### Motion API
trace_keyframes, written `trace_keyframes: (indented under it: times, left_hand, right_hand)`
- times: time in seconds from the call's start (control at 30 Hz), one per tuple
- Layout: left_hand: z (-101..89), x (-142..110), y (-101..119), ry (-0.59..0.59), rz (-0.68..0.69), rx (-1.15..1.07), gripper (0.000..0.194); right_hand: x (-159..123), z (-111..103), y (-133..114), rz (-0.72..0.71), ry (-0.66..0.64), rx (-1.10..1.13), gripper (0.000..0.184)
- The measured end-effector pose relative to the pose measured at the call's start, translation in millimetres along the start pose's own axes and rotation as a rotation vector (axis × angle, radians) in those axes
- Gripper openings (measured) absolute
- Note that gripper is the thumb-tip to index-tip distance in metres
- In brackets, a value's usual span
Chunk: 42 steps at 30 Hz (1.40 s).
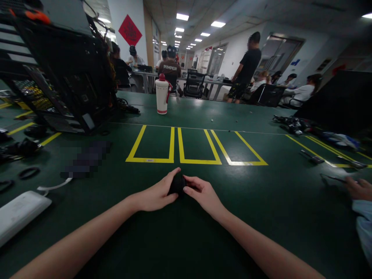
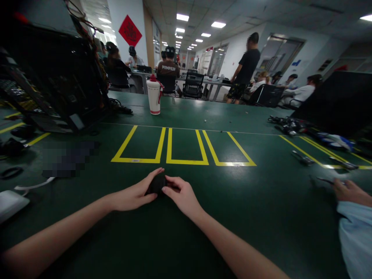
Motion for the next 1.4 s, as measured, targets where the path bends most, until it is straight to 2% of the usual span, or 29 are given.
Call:
trace_keyframes:
  times: [0.1, 0.2, 0.37, 0.5, 0.57, 0.67, 0.9, 1.13, 1.3, 1.4]
  left_hand:
    - [-3.4, -2.5, -6.3, 0.008, 0.007, -0.043, 0.057]
    - [-0.4, -7.4, -6.9, 0.017, 0.038, -0.04, 0.054]
    - [11.3, -19.7, -1.4, 0.079, 0.092, 0.155, 0.059]
    - [17.7, -22.1, -0.7, 0.173, 0.018, 0.288, 0.058]
    - [20.6, -20.2, 2.0, 0.203, 0.011, 0.343, 0.067]
    - [25.5, -14.4, 3.8, 0.196, 0.032, 0.31, 0.076]
    - [24.1, -4.2, -4.7, 0.284, 0.117, 0.221, 0.069]
    - [27.3, -11.3, -1.2, 0.314, 0.188, 0.257, 0.065]
    - [28.8, -16.0, 1.8, 0.33, 0.257, 0.286, 0.064]
    - [32.2, -18.6, 1.7, 0.305, 0.281, 0.298, 0.064]
  right_hand:
    - [-0.6, 0.6, 1.7, 0.009, 0.002, -0.004, 0.039]
    - [-7.3, 3.0, 0.7, 0.024, -0.013, 0.007, 0.039]
    - [-19.4, 7.4, -2.1, 0.016, -0.01, 0.018, 0.039]
    - [-17.3, 9.7, 3.5, 0.002, 0.031, 0.076, 0.039]
    - [-14.7, 9.9, 6.4, -0.017, 0.053, 0.104, 0.037]
    - [-11.6, 10.3, 10.5, -0.035, 0.071, 0.108, 0.037]
    - [-7.7, 13.5, 19.8, -0.035, 0.096, 0.163, 0.031]
    - [-8.9, 14.4, 19.5, -0.109, 0.093, 0.167, 0.034]
    - [-19.7, 16.5, 7.3, -0.225, 0.039, 0.184, 0.035]
    - [-25.3, 17.0, 4.3, -0.221, 0.037, 0.169, 0.029]
Point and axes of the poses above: each hand's wrist, its own x-axis towards the middle knuckle, its own z-axis out of the palm, y = z × x, the point moved 7 cm from there along x, towards the middle knuckle, and after that the axes turned 15 degrees about -x, right-handed, at the moved point
